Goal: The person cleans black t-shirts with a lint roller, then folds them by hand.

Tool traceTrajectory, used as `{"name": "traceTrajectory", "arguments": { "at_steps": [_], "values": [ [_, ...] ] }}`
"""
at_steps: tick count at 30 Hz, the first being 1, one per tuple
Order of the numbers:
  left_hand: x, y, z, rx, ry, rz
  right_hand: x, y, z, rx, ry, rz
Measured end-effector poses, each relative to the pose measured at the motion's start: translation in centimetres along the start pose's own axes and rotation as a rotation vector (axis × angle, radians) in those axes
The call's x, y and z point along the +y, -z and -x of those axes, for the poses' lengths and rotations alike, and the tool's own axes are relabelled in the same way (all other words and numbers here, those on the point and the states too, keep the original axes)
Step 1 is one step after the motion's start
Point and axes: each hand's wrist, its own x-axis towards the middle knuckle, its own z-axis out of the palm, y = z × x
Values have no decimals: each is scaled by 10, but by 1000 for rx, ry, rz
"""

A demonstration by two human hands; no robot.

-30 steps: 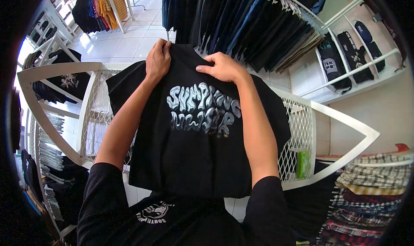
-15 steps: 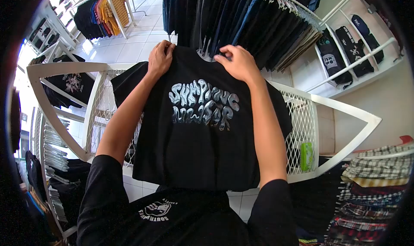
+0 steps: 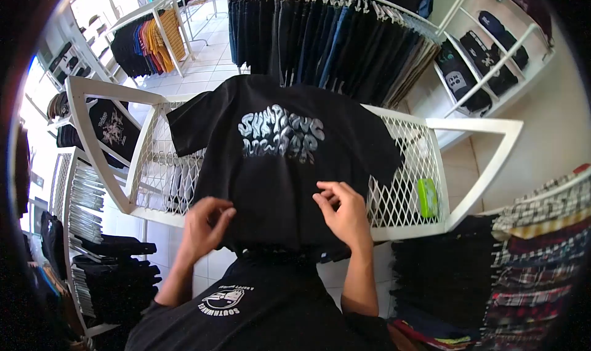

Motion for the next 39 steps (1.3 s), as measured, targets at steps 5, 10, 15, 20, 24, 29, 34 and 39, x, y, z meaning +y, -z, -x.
{"name": "traceTrajectory", "arguments": {
  "at_steps": [5, 10, 15, 20, 24, 29, 34, 39],
  "values": [
    [20, -45, 81, 30, 106, 71, -13, -24, 75, 115, -15, 142],
    [46, -60, 129, -17, 1, 126, -5, -54, 130, 126, -72, 348],
    [59, -61, 164, -107, 40, 113, 31, -101, 133, 228, -54, 345],
    [41, -75, 184, -101, 26, 96, 26, -98, 146, 191, 55, 120],
    [23, -106, 187, -8, -33, -143, 13, -99, 166, 322, 182, -3],
    [-2, -143, 195, 14, -74, -348, -23, -89, 175, 265, 30, -327],
    [5, -120, 203, -17, -215, -299, -13, -76, 178, 282, 19, -200],
    [23, -87, 206, -111, -202, -294, -11, -70, 196, 222, -1, -79]
  ]
}}
